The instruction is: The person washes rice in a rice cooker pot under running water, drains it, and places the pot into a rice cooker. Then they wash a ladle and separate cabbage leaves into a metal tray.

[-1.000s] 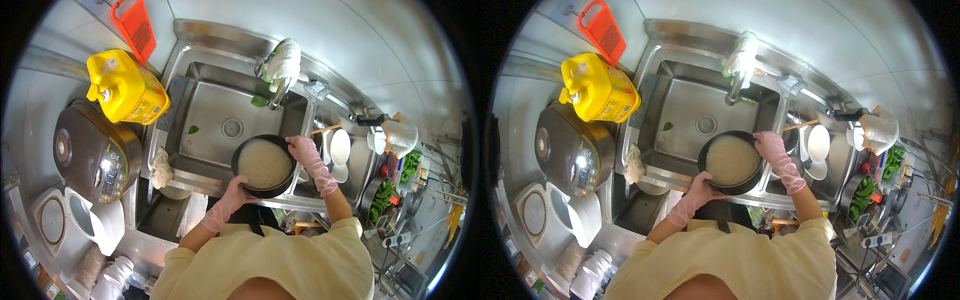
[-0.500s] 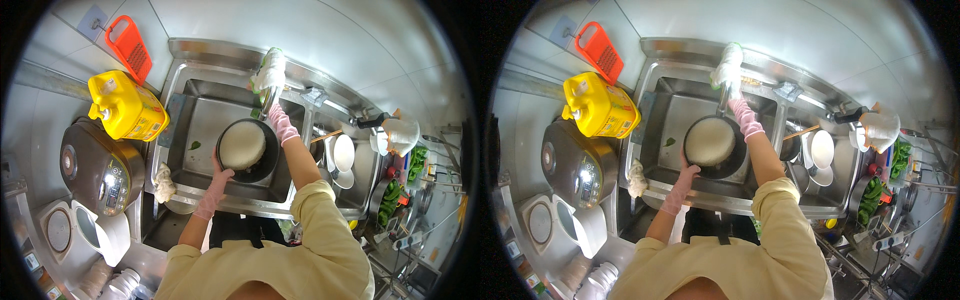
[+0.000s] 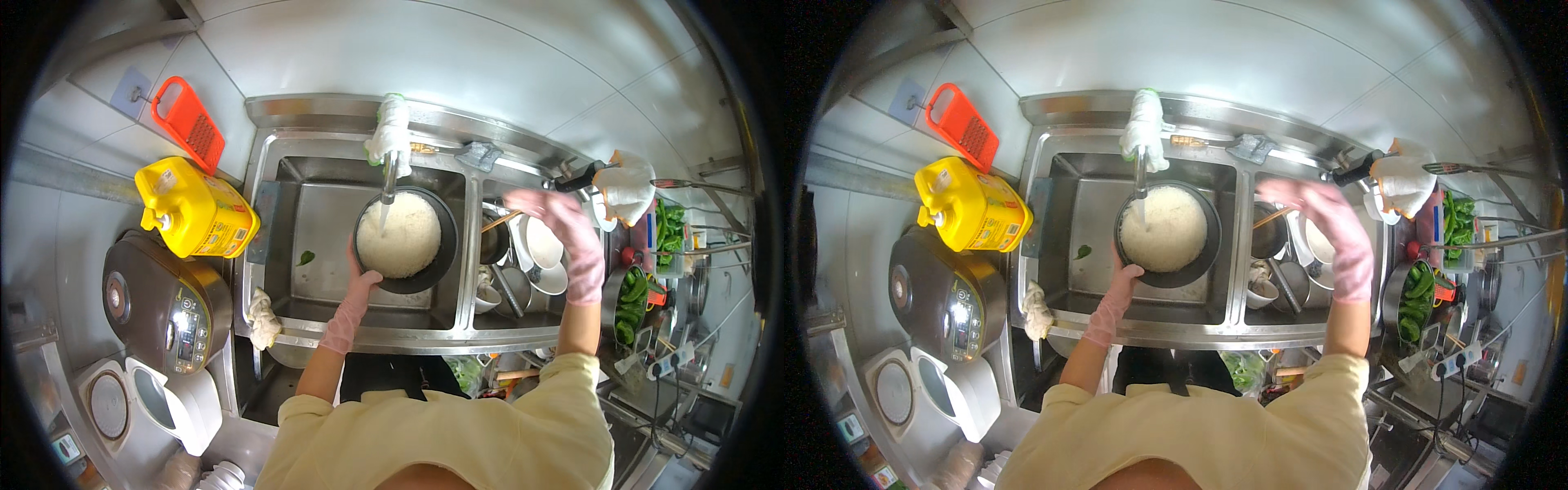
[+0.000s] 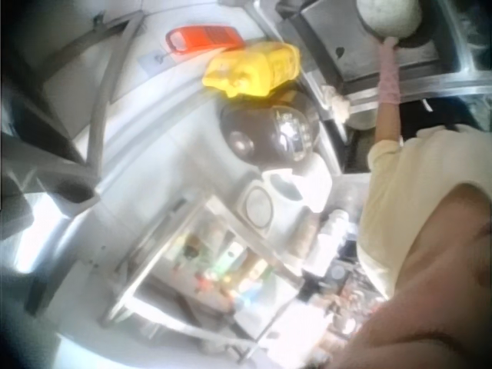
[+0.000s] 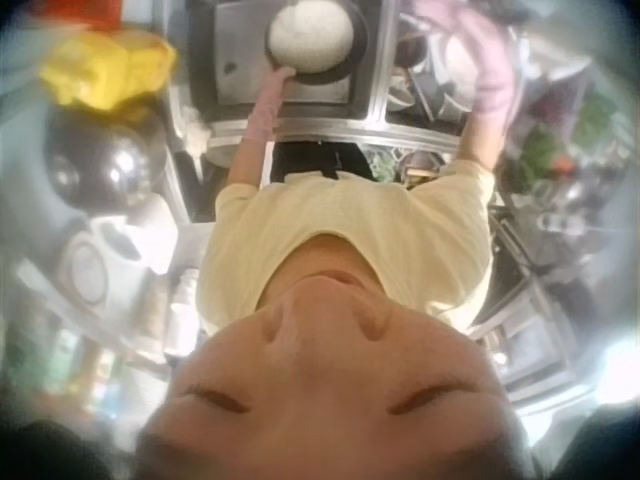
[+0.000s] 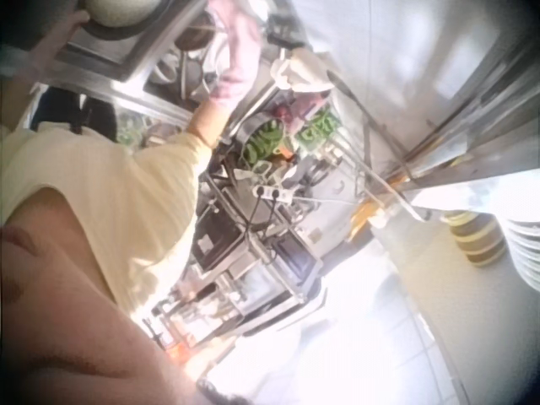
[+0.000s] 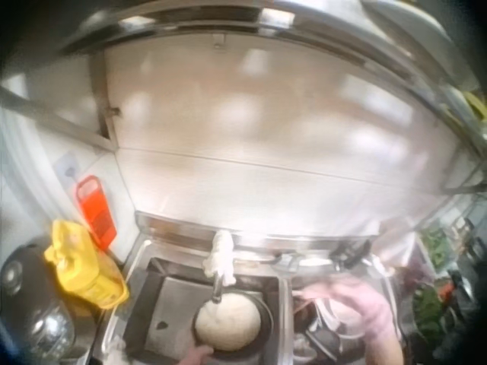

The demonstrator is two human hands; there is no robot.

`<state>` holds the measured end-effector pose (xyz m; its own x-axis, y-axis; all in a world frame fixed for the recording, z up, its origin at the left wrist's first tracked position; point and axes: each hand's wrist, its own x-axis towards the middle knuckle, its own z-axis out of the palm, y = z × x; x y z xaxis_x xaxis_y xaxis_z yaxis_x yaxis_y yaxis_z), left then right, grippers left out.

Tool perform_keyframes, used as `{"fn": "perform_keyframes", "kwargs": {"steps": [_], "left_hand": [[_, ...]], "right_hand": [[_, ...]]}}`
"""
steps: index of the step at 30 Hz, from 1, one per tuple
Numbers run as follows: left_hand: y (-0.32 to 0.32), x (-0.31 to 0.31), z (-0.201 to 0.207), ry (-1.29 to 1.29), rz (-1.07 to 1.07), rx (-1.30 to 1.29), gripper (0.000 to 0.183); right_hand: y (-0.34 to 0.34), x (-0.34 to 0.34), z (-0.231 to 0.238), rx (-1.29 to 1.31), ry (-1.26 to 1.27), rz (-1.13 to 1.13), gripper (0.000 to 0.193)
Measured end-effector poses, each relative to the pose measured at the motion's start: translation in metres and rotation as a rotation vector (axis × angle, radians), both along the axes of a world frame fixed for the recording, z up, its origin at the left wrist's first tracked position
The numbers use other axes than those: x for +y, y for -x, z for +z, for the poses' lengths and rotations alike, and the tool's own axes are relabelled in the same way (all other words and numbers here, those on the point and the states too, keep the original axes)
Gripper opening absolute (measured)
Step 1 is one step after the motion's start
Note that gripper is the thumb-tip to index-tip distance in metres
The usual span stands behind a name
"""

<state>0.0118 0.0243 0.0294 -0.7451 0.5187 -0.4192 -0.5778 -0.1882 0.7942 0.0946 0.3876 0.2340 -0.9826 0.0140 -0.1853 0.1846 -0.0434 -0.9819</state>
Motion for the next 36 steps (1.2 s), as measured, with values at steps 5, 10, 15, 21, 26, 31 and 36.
{"fn": "perform_keyframes", "kwargs": {"steps": [5, 10, 15, 21, 26, 31, 36], "left_hand": [[0.000, 0.013, -0.010, -0.095, 0.015, -0.042, 0.095], [0.005, 0.014, -0.008, -0.062, -0.032, -0.249, 0.080], [0.000, 0.008, -0.010, -0.153, -0.099, -0.361, 0.067], [-0.001, 0.003, -0.011, -0.145, -0.157, -0.462, 0.061], [-0.005, 0.002, 0.006, -0.108, -0.163, -0.474, 0.063], [-0.004, -0.009, 0.026, -0.065, -0.242, -0.518, 0.068], [-0.004, -0.032, 0.034, -0.003, -0.275, -0.583, 0.069]], "right_hand": [[-0.056, 0.013, -0.092, 0.143, 0.501, -0.275, 0.045], [-0.031, -0.017, -0.138, -0.245, -0.592, -0.396, 0.035], [0.013, -0.076, -0.145, -0.014, -0.772, -0.331, 0.038], [0.030, -0.103, -0.139, -0.105, -0.897, -0.379, 0.034], [0.029, -0.105, -0.127, -0.163, -0.905, -0.352, 0.034], [0.026, -0.109, -0.130, -0.169, -0.893, -0.340, 0.031], [0.021, -0.119, -0.140, -0.272, -0.787, -0.290, 0.030]]}}
